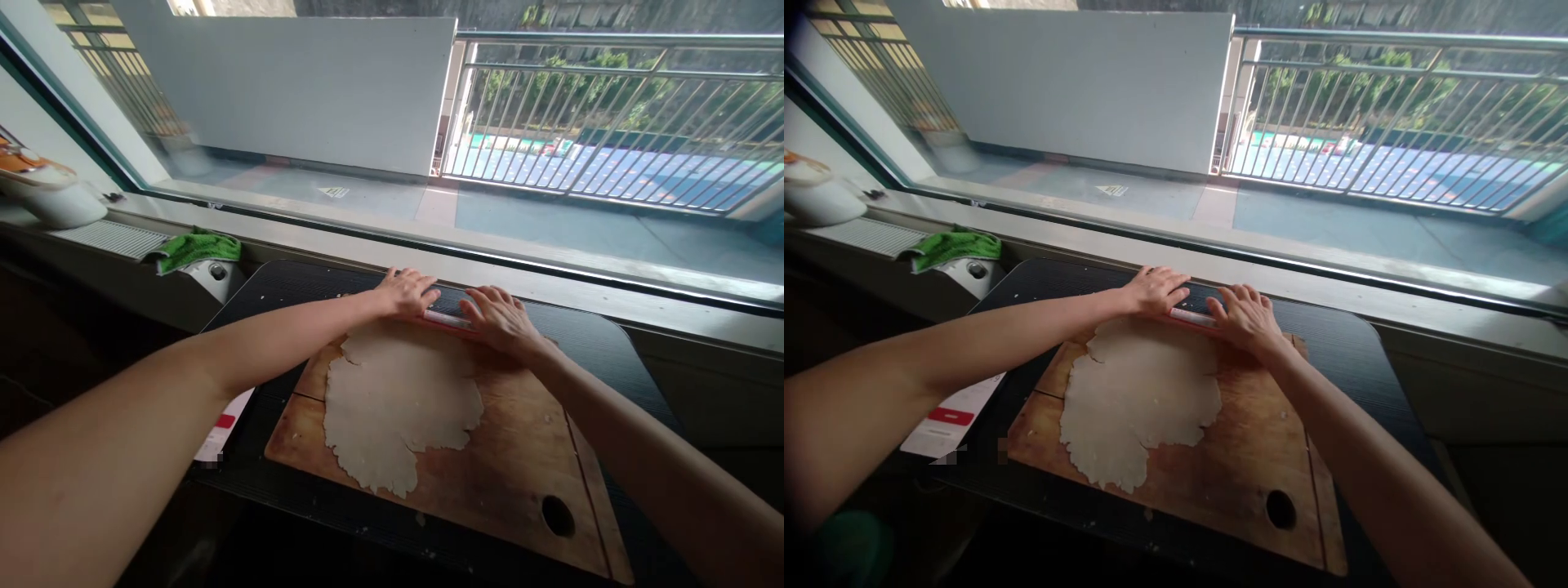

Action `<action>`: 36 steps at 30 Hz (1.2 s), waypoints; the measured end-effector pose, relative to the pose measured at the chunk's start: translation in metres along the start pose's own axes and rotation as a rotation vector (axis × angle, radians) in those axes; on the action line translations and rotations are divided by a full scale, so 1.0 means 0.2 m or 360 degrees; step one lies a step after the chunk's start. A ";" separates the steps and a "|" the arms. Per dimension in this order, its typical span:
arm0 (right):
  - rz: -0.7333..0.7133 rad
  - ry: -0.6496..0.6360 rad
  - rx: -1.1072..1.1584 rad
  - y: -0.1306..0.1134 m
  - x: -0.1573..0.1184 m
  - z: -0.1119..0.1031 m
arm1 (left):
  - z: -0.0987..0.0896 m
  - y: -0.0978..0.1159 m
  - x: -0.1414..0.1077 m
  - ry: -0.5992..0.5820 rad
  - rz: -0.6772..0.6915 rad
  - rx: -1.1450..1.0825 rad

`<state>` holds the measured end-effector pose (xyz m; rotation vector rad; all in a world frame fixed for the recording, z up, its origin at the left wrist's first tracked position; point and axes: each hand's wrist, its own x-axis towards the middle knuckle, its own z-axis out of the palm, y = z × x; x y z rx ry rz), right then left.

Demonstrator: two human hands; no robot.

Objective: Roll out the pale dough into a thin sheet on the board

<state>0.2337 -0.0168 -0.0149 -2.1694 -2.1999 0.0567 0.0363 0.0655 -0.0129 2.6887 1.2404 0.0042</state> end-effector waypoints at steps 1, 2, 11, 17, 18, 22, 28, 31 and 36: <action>0.0087 -0.0016 0.0025 0.01 0.07 -0.01 | -0.01 -0.01 0.07 0.0023 -0.0092 -0.0008; 0.0156 -0.0034 0.0050 0.03 0.12 -0.02 | -0.01 -0.02 0.12 0.0040 -0.0171 -0.0016; -0.0213 -0.0051 -0.0005 -0.05 -0.17 -0.01 | 0.02 0.02 -0.18 -0.0028 0.0252 -0.0041; 0.0144 -0.0029 0.0086 0.03 0.10 0.00 | -0.03 -0.01 0.07 -0.0016 -0.0059 0.0006; 0.0200 -0.0035 0.0114 0.04 0.14 -0.01 | -0.04 -0.01 0.11 -0.0014 -0.0148 0.0004; 0.0219 -0.0129 0.0124 0.02 0.09 -0.01 | -0.04 -0.01 0.08 -0.0122 -0.0202 -0.0041; -0.0060 -0.0010 -0.0024 -0.03 -0.12 0.02 | 0.02 0.01 -0.11 -0.0054 0.0087 -0.0032; 0.0122 -0.0011 0.0046 0.00 0.02 0.02 | 0.00 -0.01 0.01 0.0112 0.0004 0.0020; 0.0405 -0.0074 0.0076 0.03 0.16 -0.01 | -0.02 -0.03 0.15 0.0222 -0.0251 0.0022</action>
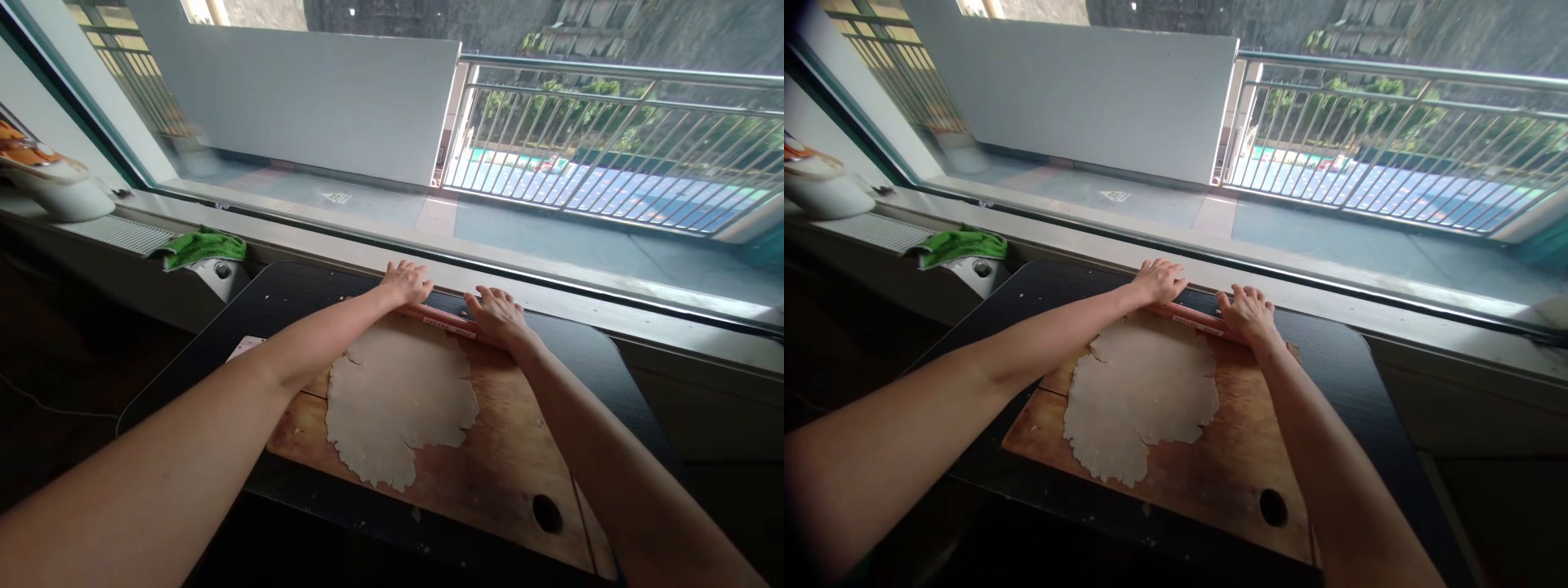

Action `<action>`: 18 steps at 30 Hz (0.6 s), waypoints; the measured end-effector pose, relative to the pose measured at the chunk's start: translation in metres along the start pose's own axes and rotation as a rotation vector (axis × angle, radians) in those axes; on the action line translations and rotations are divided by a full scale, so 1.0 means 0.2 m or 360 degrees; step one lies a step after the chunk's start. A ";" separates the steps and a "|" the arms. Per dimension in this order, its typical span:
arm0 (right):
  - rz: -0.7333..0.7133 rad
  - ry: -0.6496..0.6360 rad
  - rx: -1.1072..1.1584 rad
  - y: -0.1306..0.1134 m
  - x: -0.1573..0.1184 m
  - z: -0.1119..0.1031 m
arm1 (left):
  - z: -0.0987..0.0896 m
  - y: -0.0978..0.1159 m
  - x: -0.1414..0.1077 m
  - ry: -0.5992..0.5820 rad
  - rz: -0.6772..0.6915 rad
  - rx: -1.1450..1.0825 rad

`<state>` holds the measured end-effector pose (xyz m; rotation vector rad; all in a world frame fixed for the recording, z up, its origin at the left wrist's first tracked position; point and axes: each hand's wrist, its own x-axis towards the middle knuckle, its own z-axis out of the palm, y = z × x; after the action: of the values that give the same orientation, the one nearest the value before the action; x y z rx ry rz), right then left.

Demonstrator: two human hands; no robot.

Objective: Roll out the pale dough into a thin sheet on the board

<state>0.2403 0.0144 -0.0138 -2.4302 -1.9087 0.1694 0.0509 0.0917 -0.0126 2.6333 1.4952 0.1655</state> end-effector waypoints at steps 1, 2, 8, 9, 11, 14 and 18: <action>-0.0011 0.0007 0.0000 -0.01 -0.03 0.00 | 0.00 0.00 -0.02 0.0000 0.0023 -0.0013; -0.0035 0.0023 -0.0002 -0.01 -0.08 0.00 | 0.01 0.00 -0.06 0.0002 0.0061 -0.0024; -0.0208 0.0329 -0.0090 -0.08 -0.49 0.07 | 0.03 0.02 -0.43 0.0115 0.0271 -0.0007; -0.0231 0.0380 -0.0091 -0.08 -0.55 0.09 | 0.03 0.02 -0.50 0.0137 0.0299 -0.0010; -0.0283 0.0452 -0.0085 -0.09 -0.66 0.13 | 0.04 0.02 -0.62 0.0183 0.0323 -0.0041; -0.0354 0.0487 -0.0085 -0.10 -0.80 0.17 | 0.05 0.02 -0.79 0.0228 0.0328 -0.0105; -0.0381 0.0321 -0.0105 -0.09 -0.93 0.12 | 0.02 -0.01 -0.99 0.0133 0.0399 -0.0117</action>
<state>0.1763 -0.1619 -0.0248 -2.1353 -2.1165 -0.1439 -0.0518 -0.0783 -0.0252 2.7758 1.1499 0.3488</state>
